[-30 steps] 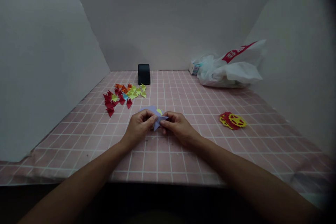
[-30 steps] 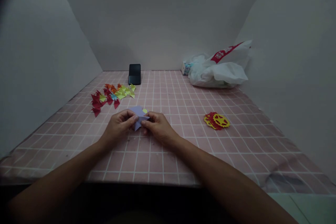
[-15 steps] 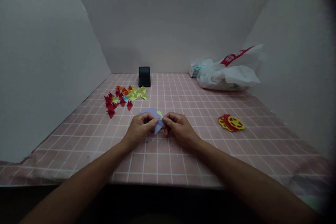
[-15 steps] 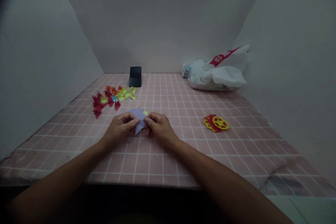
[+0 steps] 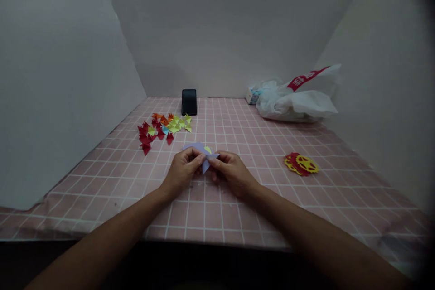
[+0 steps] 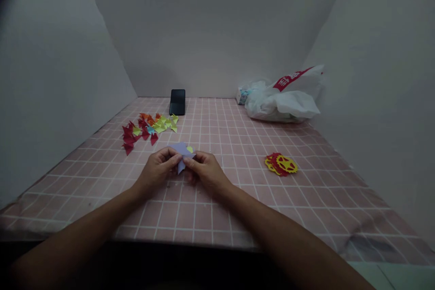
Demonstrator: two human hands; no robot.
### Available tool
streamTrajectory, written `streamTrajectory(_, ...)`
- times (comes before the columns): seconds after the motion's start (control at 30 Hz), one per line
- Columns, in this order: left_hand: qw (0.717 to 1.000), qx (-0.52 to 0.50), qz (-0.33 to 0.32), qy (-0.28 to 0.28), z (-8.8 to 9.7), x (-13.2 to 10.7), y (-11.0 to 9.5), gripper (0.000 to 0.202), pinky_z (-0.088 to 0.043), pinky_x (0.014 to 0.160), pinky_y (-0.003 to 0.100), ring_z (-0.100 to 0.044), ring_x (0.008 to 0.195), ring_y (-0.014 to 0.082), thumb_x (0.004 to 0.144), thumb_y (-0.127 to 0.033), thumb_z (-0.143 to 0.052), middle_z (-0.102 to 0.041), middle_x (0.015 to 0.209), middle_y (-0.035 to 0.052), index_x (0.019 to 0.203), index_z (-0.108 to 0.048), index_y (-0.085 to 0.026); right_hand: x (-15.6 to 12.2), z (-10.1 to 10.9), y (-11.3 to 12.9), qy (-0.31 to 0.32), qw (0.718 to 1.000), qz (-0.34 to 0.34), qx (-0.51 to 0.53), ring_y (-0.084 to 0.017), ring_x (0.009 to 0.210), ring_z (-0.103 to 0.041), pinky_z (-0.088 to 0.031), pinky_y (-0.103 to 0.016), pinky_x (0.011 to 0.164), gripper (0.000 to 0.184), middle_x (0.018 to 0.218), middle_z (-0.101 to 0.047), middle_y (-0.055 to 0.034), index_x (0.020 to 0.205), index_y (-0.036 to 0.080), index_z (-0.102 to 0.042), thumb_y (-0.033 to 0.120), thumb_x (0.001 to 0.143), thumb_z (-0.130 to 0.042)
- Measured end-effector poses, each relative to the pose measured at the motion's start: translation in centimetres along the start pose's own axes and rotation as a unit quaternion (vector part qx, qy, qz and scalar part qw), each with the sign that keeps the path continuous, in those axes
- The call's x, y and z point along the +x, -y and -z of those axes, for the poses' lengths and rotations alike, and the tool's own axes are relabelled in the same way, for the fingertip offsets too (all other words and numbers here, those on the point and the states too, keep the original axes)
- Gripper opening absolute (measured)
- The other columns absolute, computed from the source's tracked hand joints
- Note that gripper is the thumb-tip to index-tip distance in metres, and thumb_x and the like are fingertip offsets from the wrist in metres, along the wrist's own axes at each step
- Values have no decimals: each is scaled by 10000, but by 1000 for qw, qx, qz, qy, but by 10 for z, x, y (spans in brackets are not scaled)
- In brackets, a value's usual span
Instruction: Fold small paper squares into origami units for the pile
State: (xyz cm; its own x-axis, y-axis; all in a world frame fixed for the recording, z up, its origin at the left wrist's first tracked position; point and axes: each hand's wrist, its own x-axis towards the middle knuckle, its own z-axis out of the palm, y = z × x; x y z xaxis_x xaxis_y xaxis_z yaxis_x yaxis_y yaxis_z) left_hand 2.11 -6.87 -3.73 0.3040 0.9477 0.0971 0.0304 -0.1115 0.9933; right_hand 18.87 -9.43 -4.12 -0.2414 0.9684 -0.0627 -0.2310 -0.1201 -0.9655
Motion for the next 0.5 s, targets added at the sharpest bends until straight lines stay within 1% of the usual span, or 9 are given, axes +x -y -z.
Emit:
streamTrajectory(0.13, 1000, 8, -1, 10, -1, -1, 0, 241, -404, 558, 228, -508, 557, 100, 861, -390, -651, -572, 634, -24, 774, -625, -166, 0, 1, -3, -13, 1000, 13, -4, -92, 482, -483, -337, -250, 496, 224, 556, -566, 24, 700, 174, -637, 360, 804, -708)
streamTrajectory(0.27, 999, 19, 19, 32, -2, -2, 3, 274, -351, 496, 218, -465, 497, 92, 851, -410, -649, -539, 578, -35, 731, -587, -172, -1, 0, -3, -25, 999, 26, 13, -97, 487, -475, -327, -255, 504, 211, 543, -559, 27, 690, 177, -641, 346, 793, -714)
streamTrajectory(0.4, 999, 44, 17, 14, -3, -4, 2, 274, -333, 469, 213, -448, 461, 91, 857, -412, -629, -533, 549, -45, 724, -552, -185, -2, -2, -2, -23, 999, 36, 24, -104, 495, -480, -339, -260, 518, 218, 540, -565, 25, 689, 179, -641, 355, 793, -716)
streamTrajectory(0.5, 999, 52, 6, 14, -4, -5, -3, 294, -361, 494, 223, -467, 479, 98, 854, -427, -622, -543, 557, -39, 708, -553, -183, -2, -1, -2, -5, 999, 30, 19, -103, 493, -476, -345, -259, 518, 240, 533, -560, 26, 685, 175, -640, 374, 790, -723)
